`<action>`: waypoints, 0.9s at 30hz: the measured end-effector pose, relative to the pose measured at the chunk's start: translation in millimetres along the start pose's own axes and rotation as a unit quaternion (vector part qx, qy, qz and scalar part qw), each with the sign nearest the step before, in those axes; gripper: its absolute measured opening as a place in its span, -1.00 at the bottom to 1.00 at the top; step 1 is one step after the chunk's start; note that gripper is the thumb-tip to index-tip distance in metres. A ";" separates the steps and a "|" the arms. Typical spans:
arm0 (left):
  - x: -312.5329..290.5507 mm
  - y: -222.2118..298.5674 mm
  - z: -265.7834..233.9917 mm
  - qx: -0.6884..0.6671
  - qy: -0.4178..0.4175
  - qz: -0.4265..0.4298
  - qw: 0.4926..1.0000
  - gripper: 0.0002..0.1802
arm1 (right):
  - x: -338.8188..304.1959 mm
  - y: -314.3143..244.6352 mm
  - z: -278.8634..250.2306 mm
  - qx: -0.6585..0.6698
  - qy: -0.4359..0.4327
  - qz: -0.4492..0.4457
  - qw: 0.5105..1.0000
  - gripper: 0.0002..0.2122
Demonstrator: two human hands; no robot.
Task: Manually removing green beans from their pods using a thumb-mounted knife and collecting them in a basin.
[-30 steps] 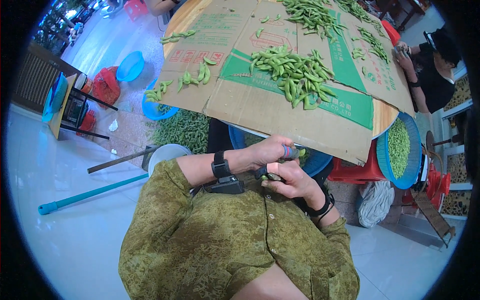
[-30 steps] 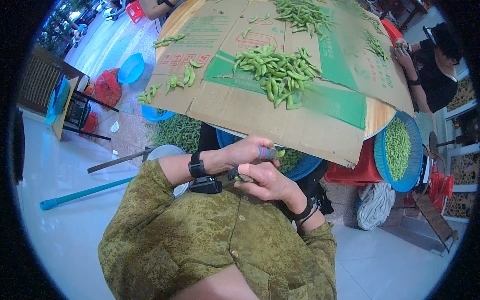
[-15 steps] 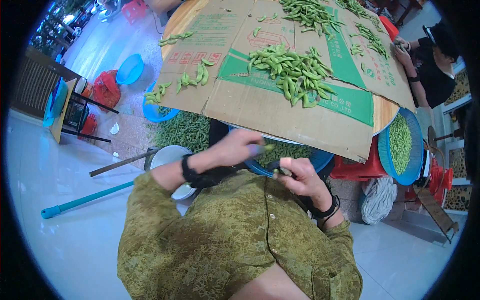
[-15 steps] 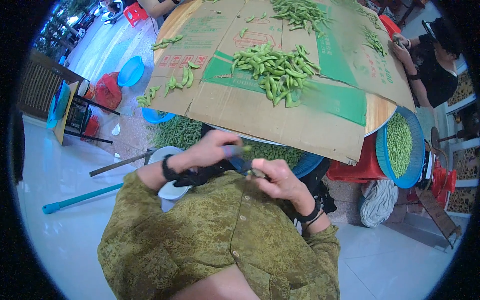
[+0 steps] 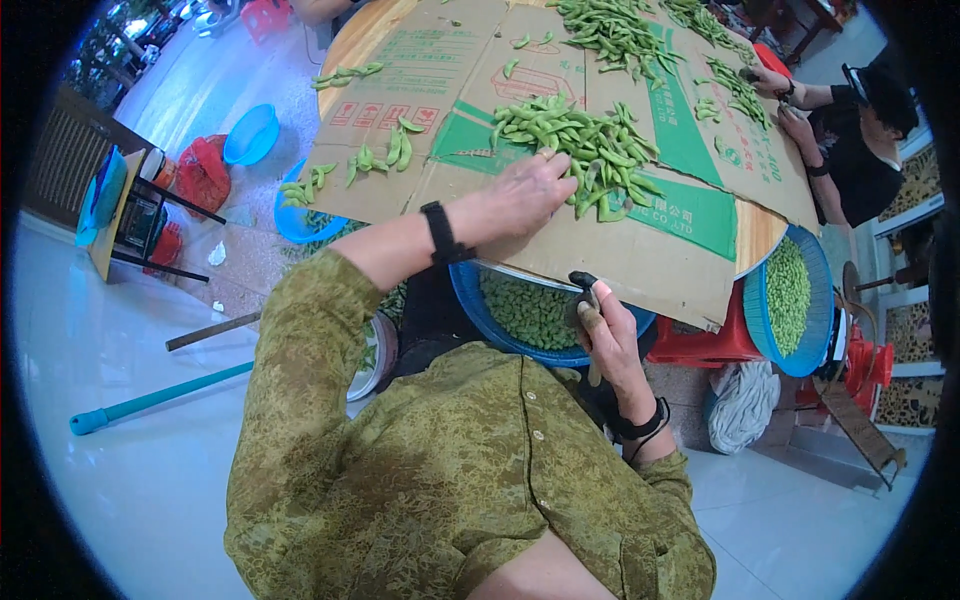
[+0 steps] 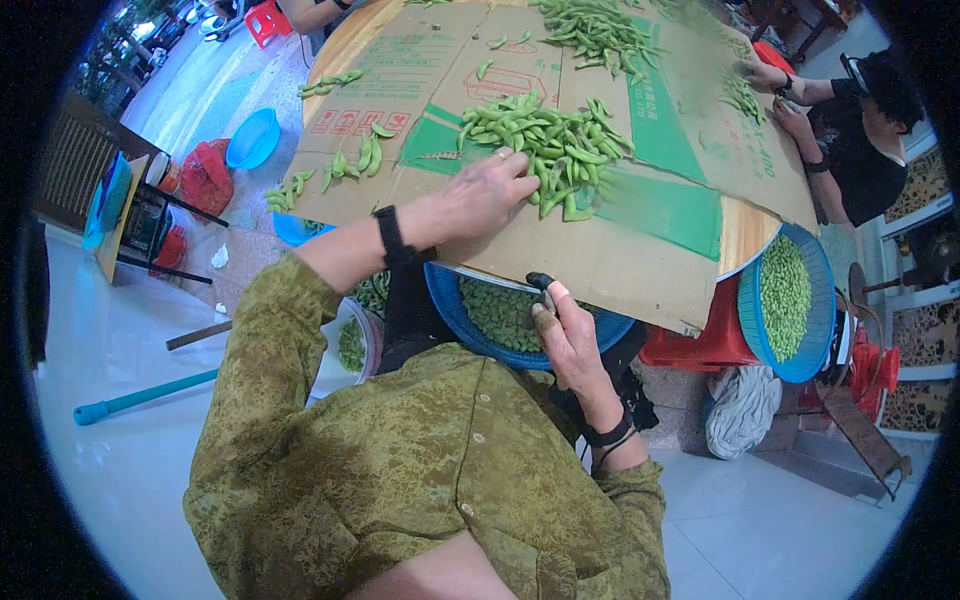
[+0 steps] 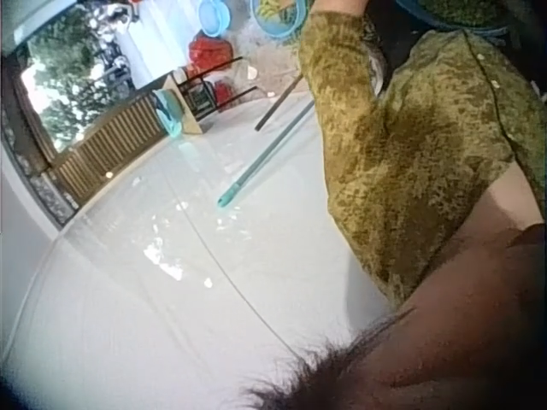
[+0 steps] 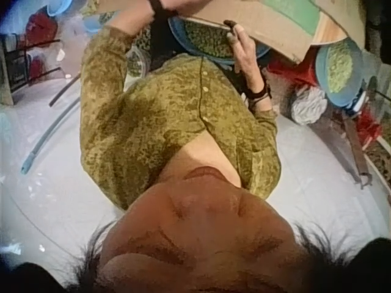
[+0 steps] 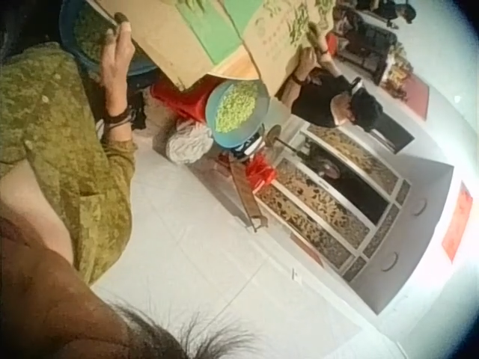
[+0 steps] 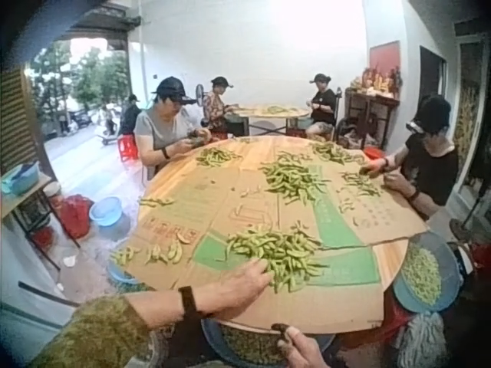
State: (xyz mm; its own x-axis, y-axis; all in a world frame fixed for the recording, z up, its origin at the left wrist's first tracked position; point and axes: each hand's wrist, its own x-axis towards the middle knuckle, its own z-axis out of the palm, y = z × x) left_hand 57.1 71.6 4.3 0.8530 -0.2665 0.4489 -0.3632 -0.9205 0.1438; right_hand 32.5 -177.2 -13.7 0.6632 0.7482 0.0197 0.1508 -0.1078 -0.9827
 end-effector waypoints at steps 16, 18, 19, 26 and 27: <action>-35.3 72.0 -18.0 -0.642 -0.112 -0.347 0.675 -0.86 | 7.4 1.7 8.7 0.354 0.019 0.049 0.934 -0.73; -38.9 76.3 -14.8 -0.643 -0.103 -0.364 0.665 -0.88 | 4.9 0.7 11.9 0.355 0.013 0.053 0.933 -0.68; -40.7 78.4 -13.2 -0.616 -0.099 -0.350 0.699 -0.87 | 3.7 -4.0 14.2 0.344 0.030 0.046 0.937 -0.66; -45.2 88.1 -16.0 -0.574 -0.032 -0.319 0.754 -0.86 | 5.3 -5.8 14.6 0.349 0.026 0.045 0.936 -0.61; -47.2 87.6 -11.3 -0.574 -0.032 -0.319 0.753 -0.86 | 5.3 -7.5 15.3 0.349 0.026 0.045 0.936 -0.61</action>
State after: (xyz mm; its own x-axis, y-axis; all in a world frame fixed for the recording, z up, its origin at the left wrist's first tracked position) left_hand -19.2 6.8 5.7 0.9942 0.0793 -0.0726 0.0747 -0.0229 0.9969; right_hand 23.7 -162.4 -9.0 0.6870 0.7225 -0.0776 -0.4105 0.2978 -0.8618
